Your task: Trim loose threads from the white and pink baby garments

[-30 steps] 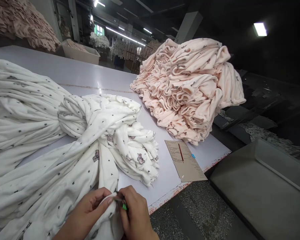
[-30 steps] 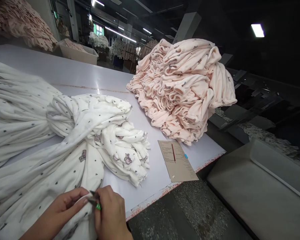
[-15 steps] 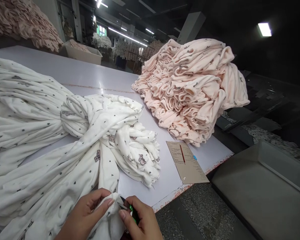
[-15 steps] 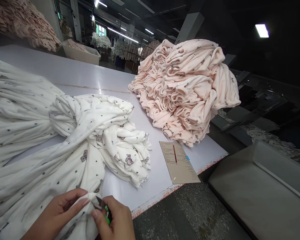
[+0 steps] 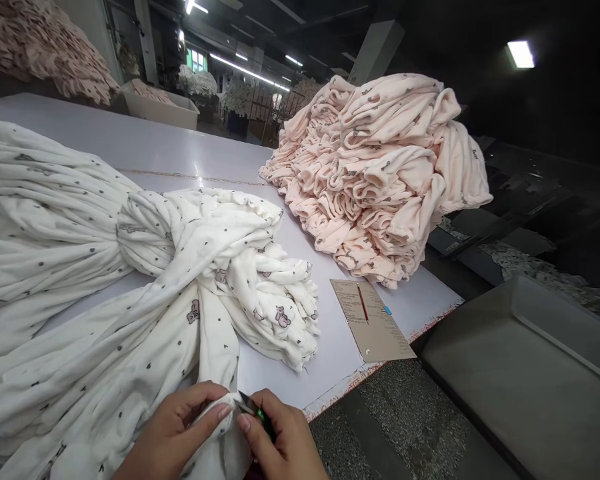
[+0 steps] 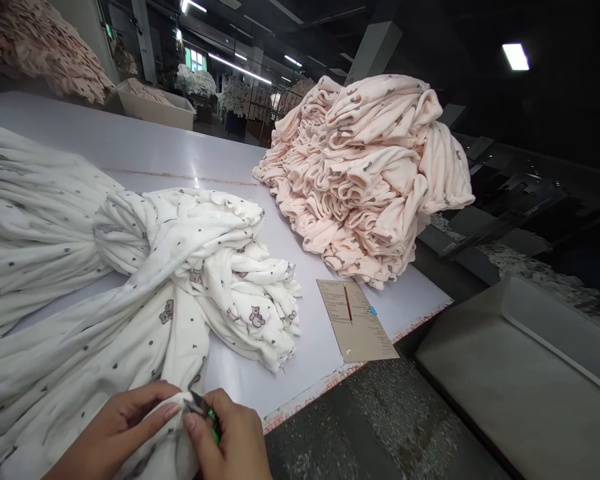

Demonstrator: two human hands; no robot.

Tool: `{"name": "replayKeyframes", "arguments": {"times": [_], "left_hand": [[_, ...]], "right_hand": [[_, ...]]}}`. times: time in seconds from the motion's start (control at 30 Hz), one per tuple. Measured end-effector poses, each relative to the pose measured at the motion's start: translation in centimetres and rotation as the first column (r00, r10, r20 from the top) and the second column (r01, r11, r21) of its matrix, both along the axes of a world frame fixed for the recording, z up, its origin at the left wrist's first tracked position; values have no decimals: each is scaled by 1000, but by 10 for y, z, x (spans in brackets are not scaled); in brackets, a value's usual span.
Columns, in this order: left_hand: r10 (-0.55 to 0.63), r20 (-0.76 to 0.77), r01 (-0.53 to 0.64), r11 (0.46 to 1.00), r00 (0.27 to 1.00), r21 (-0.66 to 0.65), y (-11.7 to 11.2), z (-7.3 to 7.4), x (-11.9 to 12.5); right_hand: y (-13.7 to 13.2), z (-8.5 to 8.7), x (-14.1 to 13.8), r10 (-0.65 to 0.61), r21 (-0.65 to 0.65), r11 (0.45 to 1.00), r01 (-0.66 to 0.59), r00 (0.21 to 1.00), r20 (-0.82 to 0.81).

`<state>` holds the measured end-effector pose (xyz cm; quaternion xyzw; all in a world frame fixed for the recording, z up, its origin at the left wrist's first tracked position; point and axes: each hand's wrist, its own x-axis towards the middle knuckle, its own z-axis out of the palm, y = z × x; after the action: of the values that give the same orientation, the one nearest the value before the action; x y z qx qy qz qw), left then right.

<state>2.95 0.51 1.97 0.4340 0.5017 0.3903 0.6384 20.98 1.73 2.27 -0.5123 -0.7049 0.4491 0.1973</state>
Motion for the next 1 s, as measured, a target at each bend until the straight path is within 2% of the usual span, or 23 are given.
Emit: {"name": "replayKeyframes", "arguments": {"times": [0.1,0.17,0.37,0.53,0.67,0.87,1.0], "left_hand": [[-31,-4,31,999,1000,11,1,0,-2],[-50,-5,50,999,999,4,0,0,-3],[-19,16,19,1000,1000,4,-2,-1,-4],[77,119,-60,988,990,-140,-2,0,-2],[-24,157,41,993,987,-107,-1,-4,-5],[-137,104,146,986,985,-84,2,-10,-10],[-164,76,168,985,983,-43,4,-7,-10]], "right_hand": [[-1,6,-1,4,46,999,-10,991,131],[-1,9,-2,14,37,999,-21,987,162],[-2,6,2,75,43,996,-82,988,138],[-4,0,7,77,82,993,-86,992,104],[-6,0,7,74,151,983,-104,979,192],[-6,0,6,70,173,977,-126,952,299],[-8,-1,7,53,190,976,-110,959,280]]}}
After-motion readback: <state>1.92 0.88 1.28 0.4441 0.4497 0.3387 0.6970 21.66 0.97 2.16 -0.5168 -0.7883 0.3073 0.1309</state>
